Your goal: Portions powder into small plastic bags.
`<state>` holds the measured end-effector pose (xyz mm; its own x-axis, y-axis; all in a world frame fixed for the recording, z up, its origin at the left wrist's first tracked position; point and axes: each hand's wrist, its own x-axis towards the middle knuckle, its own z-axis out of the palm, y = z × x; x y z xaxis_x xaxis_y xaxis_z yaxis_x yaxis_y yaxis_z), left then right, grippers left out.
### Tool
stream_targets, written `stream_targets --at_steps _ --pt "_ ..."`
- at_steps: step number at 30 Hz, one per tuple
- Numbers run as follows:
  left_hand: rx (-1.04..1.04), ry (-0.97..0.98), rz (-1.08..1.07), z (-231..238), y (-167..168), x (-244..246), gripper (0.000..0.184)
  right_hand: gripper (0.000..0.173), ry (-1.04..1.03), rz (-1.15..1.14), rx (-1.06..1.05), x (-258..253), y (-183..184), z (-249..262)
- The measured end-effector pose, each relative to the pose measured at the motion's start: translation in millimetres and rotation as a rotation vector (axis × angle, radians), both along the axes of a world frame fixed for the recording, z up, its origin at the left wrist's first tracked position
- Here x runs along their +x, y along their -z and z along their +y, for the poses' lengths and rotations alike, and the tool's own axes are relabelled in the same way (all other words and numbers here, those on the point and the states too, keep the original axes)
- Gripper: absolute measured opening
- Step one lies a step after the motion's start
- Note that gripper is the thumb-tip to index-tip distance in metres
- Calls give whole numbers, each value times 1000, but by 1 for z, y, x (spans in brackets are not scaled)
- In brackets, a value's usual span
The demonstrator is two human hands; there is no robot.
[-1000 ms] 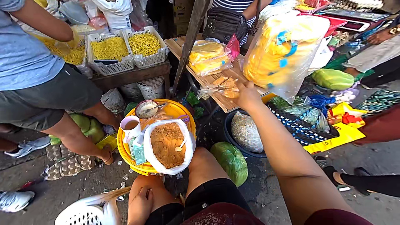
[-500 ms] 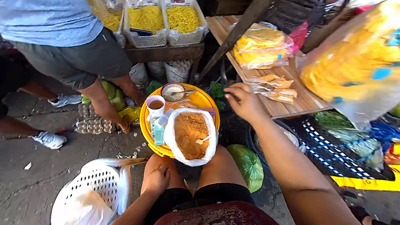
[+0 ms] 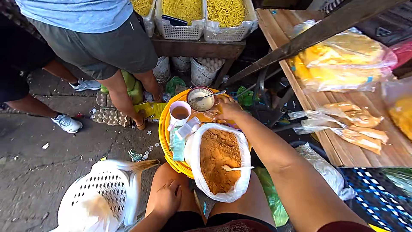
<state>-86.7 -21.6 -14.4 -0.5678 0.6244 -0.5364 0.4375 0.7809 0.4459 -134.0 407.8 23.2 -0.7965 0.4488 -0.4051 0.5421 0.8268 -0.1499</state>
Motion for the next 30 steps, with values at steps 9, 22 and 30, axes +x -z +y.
stream_targets --at_steps 9,22,30 --pt "101 24 117 0 7 0 31 90 -160 64 -20 -1 31 -1" --pt "54 38 108 1 5 4 32 59 -92 -68 -7 6 18 -9" --pt "-69 38 19 3 -4 4 37 43 -119 -127 -16 8 7 -15"
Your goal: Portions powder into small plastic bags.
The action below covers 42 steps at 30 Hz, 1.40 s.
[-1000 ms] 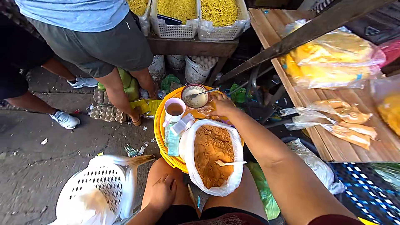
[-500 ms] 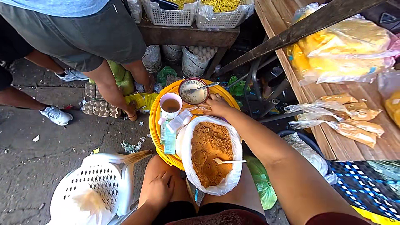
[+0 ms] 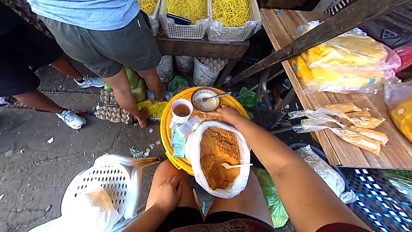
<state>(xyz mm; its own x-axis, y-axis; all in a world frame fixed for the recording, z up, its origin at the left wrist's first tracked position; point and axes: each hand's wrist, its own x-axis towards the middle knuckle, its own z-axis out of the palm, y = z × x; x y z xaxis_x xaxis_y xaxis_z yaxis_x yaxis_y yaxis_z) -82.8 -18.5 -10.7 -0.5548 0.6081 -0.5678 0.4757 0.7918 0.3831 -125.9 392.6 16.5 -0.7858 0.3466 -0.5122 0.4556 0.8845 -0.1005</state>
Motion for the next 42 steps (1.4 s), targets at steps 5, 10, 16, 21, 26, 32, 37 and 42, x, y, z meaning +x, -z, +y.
stream_targets --at_steps 5,10,16,21,26,32,37,42 --pt "15 3 -30 0 2 0 39 35 -83 2 3 -1 -24 2" --pt "-21 29 -32 4 -1 0 40 24 -135 14 5 7 -44 5" --pt "-12 47 -9 3 -1 3 40 31 -89 184 -38 34 -58 11" --pt "-43 67 -7 3 -3 5 41 31 -32 338 -33 61 -82 10" --pt "518 -118 164 -20 12 13 27 29 -29 611 24 109 -130 -11" --pt "1086 -97 185 25 -56 28 27 29 76 1040 -216 219 -179 -63" --pt "1007 218 -376 94 -142 56 43 32 167 1114 -532 294 -160 -126" --pt "1108 145 -733 123 -161 110 43 29 126 1079 -533 332 -126 -183"
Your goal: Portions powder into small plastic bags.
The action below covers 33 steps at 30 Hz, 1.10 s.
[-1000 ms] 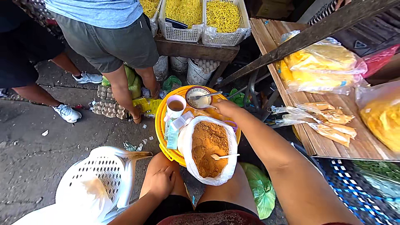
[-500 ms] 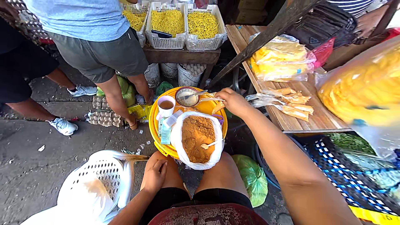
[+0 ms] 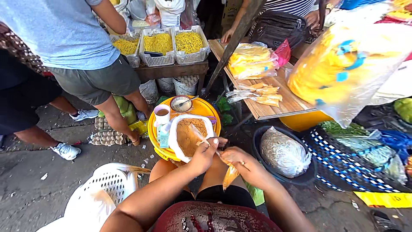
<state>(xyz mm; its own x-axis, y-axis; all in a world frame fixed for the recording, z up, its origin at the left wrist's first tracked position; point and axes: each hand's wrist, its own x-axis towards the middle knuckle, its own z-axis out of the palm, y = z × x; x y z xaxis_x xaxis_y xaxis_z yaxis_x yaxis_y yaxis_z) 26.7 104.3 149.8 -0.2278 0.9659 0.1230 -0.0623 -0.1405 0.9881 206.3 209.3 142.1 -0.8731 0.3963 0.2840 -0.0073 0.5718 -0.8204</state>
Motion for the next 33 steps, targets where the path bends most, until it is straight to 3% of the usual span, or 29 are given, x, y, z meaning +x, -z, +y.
stream_targets --at_steps 5,10,12,15,17,24,30,33 --pt "20 144 141 -6 -3 17 44 44 155 71 -158 27 13 -11" --pt "22 197 235 -10 -5 18 46 52 236 207 -91 23 -5 -11" --pt "56 147 362 -14 -7 24 41 48 266 142 -49 9 -4 -14" --pt "63 53 485 -12 1 25 38 48 267 121 -271 -15 5 -18" --pt "6 27 479 -11 8 25 38 53 278 175 -427 -27 7 -23" --pt "-21 -181 555 -18 30 43 33 53 390 278 -443 -56 19 -47" --pt "22 -164 499 -24 39 39 30 48 279 217 -445 -42 14 -43" --pt "-79 -108 314 -26 37 34 31 55 176 227 -539 -31 6 -29"
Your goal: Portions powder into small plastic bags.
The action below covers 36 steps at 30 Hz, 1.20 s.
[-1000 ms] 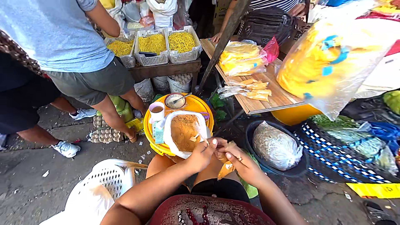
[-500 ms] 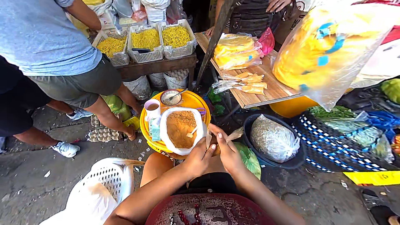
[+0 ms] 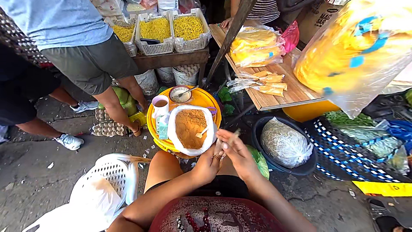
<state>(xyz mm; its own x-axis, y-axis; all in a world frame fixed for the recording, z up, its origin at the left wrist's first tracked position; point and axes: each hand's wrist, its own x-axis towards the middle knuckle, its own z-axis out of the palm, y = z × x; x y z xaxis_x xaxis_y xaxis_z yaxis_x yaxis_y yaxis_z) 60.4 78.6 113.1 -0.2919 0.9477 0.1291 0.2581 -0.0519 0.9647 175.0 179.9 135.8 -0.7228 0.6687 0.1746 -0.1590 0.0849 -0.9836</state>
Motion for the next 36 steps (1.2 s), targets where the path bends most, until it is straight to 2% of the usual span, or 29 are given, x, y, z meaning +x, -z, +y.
stream_targets --at_steps 2,4,7,10,14,17,19,25,27,29,30,33,34,36 --pt "-63 38 -153 -1 -5 -6 28 59 -53 98 -84 4 -6 8" --pt "-77 114 -237 -2 -5 -10 26 47 -33 118 -93 6 -10 14" --pt "-56 207 -283 -2 -3 -11 23 26 15 101 0 6 -13 17" --pt "-63 226 -380 -2 -5 -12 22 15 40 116 73 3 -17 16" --pt "-92 190 -510 1 -12 -15 30 9 77 141 32 6 -16 18" --pt "-55 213 -423 4 -14 -19 32 15 43 119 74 9 -17 15" --pt "-59 243 -339 4 -14 -18 30 12 24 87 93 9 -16 13" --pt "-16 371 -248 5 -15 -13 31 8 -66 101 -36 17 -22 10" --pt "15 406 -219 5 -9 -12 41 7 7 131 16 25 -28 18" --pt "4 401 -152 5 -1 -14 67 10 146 101 96 34 -45 37" --pt "7 380 -120 5 2 -16 75 17 222 58 129 39 -56 51" --pt "-26 299 -42 1 3 -25 75 53 397 -143 209 50 -98 107" --pt "-43 271 -27 -1 1 -27 74 55 443 -177 241 52 -112 126" --pt "-56 233 -2 -5 -1 -31 71 41 552 -193 371 53 -137 161"
